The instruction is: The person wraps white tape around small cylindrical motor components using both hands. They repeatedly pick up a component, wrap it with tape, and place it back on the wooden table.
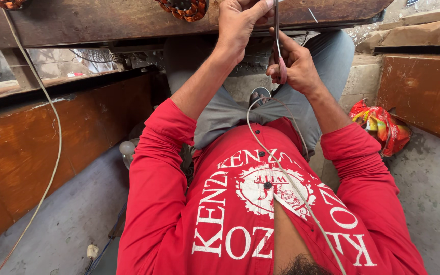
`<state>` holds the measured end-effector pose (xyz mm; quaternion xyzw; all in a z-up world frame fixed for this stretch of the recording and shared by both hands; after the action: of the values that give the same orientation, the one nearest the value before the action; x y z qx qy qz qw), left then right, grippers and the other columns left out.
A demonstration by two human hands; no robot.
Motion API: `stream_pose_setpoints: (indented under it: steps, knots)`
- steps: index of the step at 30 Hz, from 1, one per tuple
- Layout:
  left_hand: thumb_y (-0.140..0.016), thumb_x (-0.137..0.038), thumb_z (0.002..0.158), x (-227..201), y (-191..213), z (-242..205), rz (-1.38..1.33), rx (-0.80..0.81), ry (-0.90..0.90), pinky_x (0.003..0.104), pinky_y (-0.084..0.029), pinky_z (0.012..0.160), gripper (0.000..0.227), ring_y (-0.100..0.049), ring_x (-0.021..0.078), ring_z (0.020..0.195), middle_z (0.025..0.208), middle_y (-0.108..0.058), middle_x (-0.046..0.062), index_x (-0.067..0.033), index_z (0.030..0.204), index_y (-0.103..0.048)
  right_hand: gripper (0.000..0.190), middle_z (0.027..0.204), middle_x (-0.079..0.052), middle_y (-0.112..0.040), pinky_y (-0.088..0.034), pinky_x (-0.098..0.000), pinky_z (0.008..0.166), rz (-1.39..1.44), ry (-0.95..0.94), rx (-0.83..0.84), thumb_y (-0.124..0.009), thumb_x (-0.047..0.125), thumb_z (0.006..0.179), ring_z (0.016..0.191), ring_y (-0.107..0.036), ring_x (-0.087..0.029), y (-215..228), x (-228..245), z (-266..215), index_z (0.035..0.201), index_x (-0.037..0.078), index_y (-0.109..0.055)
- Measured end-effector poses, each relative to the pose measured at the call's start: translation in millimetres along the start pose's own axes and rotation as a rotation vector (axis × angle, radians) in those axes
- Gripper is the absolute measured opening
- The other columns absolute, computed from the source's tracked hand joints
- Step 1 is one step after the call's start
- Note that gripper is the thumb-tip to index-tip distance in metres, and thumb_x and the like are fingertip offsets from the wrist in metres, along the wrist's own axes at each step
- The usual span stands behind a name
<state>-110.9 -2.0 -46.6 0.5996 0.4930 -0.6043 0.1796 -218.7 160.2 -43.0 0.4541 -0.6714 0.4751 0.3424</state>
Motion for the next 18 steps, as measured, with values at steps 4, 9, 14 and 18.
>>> stream_pose_setpoints:
  steps: [4,9,14,18]
  knots:
    - [-0.073,-0.010,0.096,-7,-1,-6,-0.087,0.063,-0.008,0.031,-0.063,0.073,0.008,-0.075,0.0138,0.083,0.089,-0.079,0.006,-0.0044,0.098,-0.079,0.098,0.090,-0.004,-0.066,-0.054,-0.0255,0.069,-0.098,0.088,-0.027,-0.091,0.007,0.085,0.079,-0.066,-0.011,-6,6,-7,0.166,0.005,-0.036]
    - [-0.074,-0.007,0.101,-20,-3,-18,-0.146,0.190,0.014,0.030,-0.061,0.076,0.008,-0.072,0.0139,0.083,0.091,-0.077,0.006,-0.0017,0.105,-0.077,0.102,0.089,-0.003,-0.063,-0.055,-0.0273,0.073,-0.553,0.273,-0.111,-0.099,0.016,0.082,0.080,-0.063,-0.009,-14,21,-19,0.164,0.007,-0.039]
    - [-0.076,-0.007,0.097,-33,-7,-23,-0.152,0.183,0.039,0.030,-0.062,0.077,0.016,-0.073,0.0132,0.081,0.092,-0.078,0.007,-0.0008,0.112,-0.077,0.109,0.085,-0.003,-0.060,-0.052,-0.0278,0.067,-0.758,0.370,-0.181,-0.104,0.024,0.075,0.072,-0.058,-0.011,-23,40,-16,0.162,0.009,-0.041]
    - [-0.077,-0.008,0.097,-37,-7,-29,-0.129,0.195,0.024,0.029,-0.062,0.077,0.018,-0.076,0.0147,0.085,0.096,-0.080,0.008,-0.0014,0.114,-0.077,0.107,0.089,-0.003,-0.061,-0.054,-0.0275,0.069,-0.756,0.415,-0.162,-0.103,0.024,0.078,0.076,-0.061,-0.011,-28,50,-16,0.163,0.008,-0.040]
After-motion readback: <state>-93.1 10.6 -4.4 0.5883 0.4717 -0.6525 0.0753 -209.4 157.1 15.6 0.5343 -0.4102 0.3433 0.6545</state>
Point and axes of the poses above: each hand's wrist, its own z-axis towards the middle knuckle, its own y-axis out of the back of the hand, x = y × z, the point moved 4 cm from there along z, towards the middle knuckle
